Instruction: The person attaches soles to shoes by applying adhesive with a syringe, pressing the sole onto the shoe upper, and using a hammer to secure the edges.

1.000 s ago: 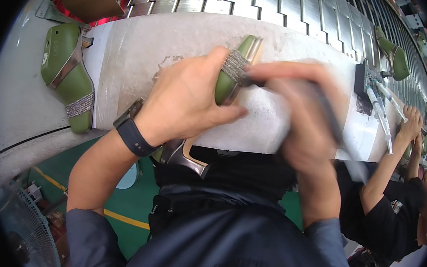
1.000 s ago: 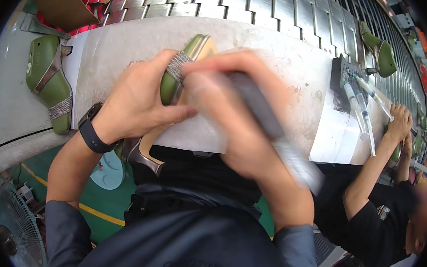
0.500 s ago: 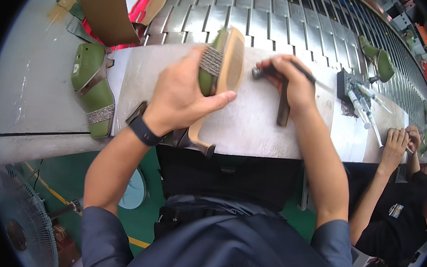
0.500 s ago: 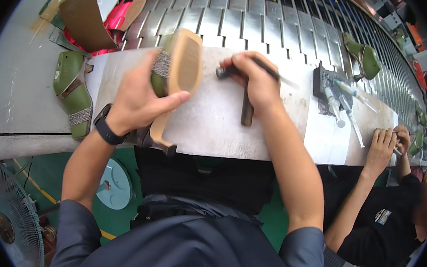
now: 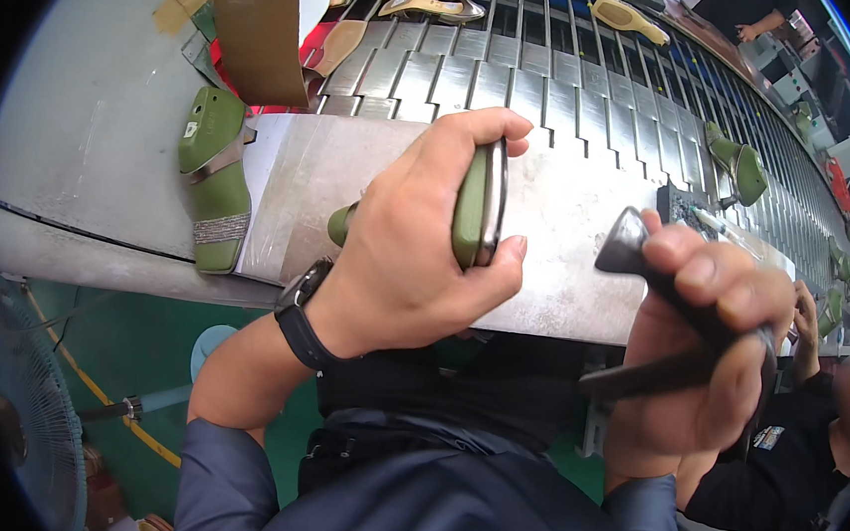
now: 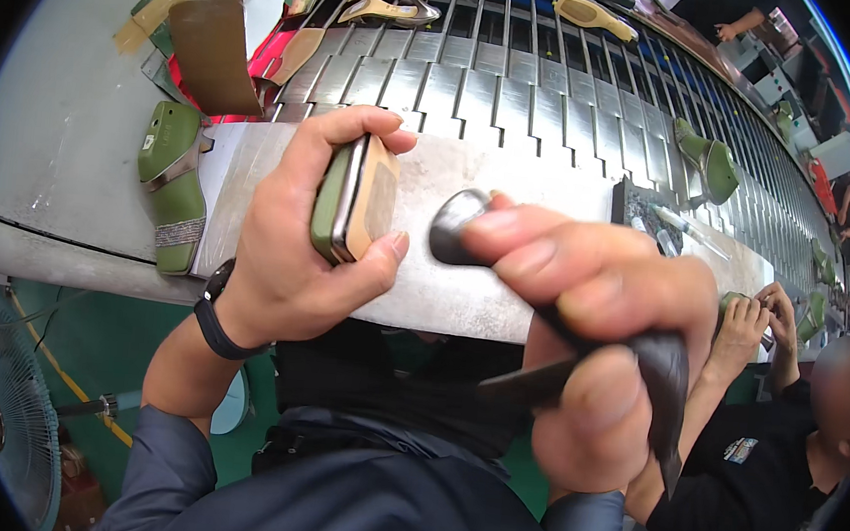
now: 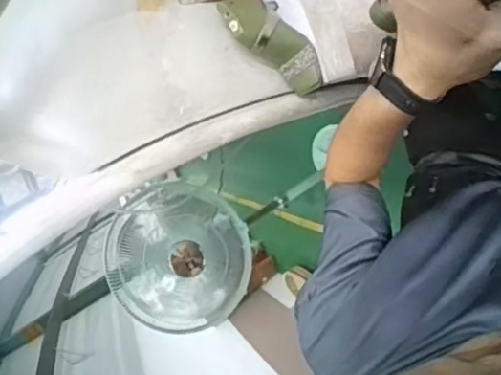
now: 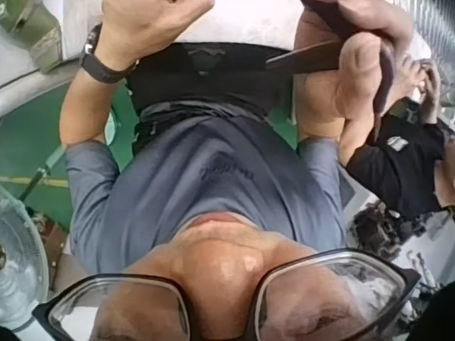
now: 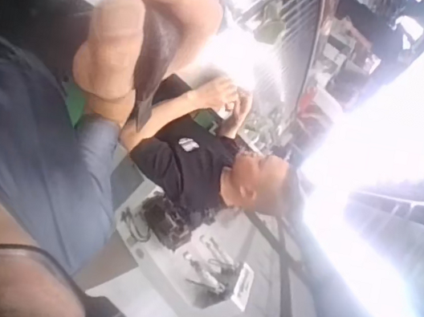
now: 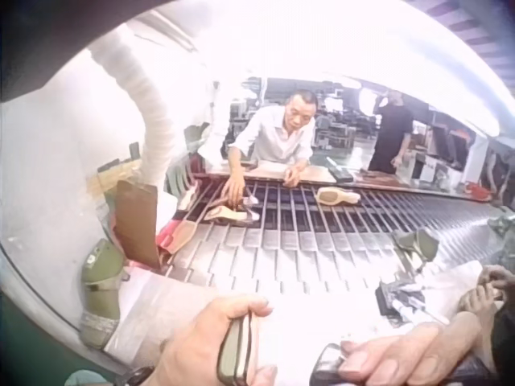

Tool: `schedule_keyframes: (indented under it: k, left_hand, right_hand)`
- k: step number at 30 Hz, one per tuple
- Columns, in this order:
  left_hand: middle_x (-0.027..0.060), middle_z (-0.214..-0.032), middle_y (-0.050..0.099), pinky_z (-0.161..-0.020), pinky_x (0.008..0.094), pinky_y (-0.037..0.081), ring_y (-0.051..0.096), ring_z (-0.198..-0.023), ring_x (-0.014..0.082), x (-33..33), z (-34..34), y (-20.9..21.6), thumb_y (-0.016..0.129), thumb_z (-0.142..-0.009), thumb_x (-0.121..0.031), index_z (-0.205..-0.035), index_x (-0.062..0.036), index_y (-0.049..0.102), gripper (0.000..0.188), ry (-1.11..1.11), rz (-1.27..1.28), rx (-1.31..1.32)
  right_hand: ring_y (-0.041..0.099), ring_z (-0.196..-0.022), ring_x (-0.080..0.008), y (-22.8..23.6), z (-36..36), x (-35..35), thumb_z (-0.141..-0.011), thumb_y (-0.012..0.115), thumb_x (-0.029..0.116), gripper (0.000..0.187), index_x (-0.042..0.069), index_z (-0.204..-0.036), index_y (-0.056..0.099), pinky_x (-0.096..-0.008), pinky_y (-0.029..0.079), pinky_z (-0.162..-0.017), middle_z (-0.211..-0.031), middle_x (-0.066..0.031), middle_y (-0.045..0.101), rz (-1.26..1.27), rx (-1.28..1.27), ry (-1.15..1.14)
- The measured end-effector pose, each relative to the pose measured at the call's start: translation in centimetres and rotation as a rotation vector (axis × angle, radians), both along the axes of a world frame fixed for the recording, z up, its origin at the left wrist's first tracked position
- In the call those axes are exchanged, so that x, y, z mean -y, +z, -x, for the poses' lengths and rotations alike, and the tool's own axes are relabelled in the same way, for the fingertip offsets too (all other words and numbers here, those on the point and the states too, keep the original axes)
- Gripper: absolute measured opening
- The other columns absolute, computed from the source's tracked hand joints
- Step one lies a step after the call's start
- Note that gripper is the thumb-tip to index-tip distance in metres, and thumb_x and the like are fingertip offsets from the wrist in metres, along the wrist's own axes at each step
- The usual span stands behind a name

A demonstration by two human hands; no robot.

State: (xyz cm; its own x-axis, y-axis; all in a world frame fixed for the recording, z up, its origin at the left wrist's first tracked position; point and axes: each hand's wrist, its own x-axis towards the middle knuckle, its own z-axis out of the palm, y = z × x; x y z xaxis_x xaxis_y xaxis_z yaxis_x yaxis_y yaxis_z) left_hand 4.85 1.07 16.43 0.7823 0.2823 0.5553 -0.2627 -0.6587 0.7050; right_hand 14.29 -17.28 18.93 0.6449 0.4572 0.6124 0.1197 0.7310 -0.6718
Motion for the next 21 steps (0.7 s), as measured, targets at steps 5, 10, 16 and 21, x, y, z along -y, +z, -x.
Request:
schedule_keyframes:
  k: [5, 10, 16, 21]
  left_hand:
    - [0.0169, -0.125, 0.064, -0.094, 0.0404, 0.053, 0.066, -0.110, 0.0341, 1.5, 0.0, -0.4, 0.080, -0.075, -0.007, -0.141, -0.0026, 0.051, 0.072, 0.057, -0.104, 0.059]
    - [0.0215, -0.125, 0.063, -0.094, 0.0428, 0.054, 0.066, -0.109, 0.0392, 1.8, 0.8, -1.6, 0.077, -0.073, -0.001, -0.144, 0.0036, 0.047, 0.077, -0.013, -0.185, 0.067]
    - [0.0300, -0.112, 0.065, -0.085, 0.0518, 0.057, 0.069, -0.094, 0.0445, 4.3, 2.8, -3.8, 0.075, -0.069, 0.000, -0.140, 0.0174, 0.047, 0.078, 0.053, -0.206, 0.316]
    - [0.0437, -0.139, 0.049, -0.103, 0.0717, 0.043, 0.059, -0.124, 0.0543, 3.8, 7.0, -9.2, 0.072, -0.089, -0.029, -0.157, 0.0121, 0.010, 0.101, 0.029, -0.553, 0.290]
  right_hand:
    - [0.068, -0.097, -0.0371, 2.5, 0.2, -0.5, -0.088, 0.075, 0.029, 0.035, 0.003, -0.097, 0.055, -0.0567, 0.052, -0.101, -0.097, -0.0221, 0.068, 0.449, 0.036, 0.085]
    - [0.068, -0.096, -0.0350, 3.3, -1.1, -1.3, -0.088, 0.067, 0.026, 0.028, 0.003, -0.098, 0.054, -0.0504, 0.053, -0.098, -0.092, -0.0194, 0.067, 0.536, -0.043, 0.089]
    - [0.069, -0.097, -0.0337, 3.1, -0.2, -0.9, -0.089, 0.067, 0.028, 0.028, 0.004, -0.100, 0.056, -0.0499, 0.053, -0.097, -0.092, -0.0167, 0.067, 0.577, -0.245, 0.189]
    - [0.069, -0.113, -0.0373, -5.0, 0.9, 0.8, -0.096, 0.058, 0.010, 0.016, -0.002, -0.106, 0.058, -0.0528, 0.051, -0.106, -0.107, -0.0252, 0.070, 0.326, -0.321, 0.492]
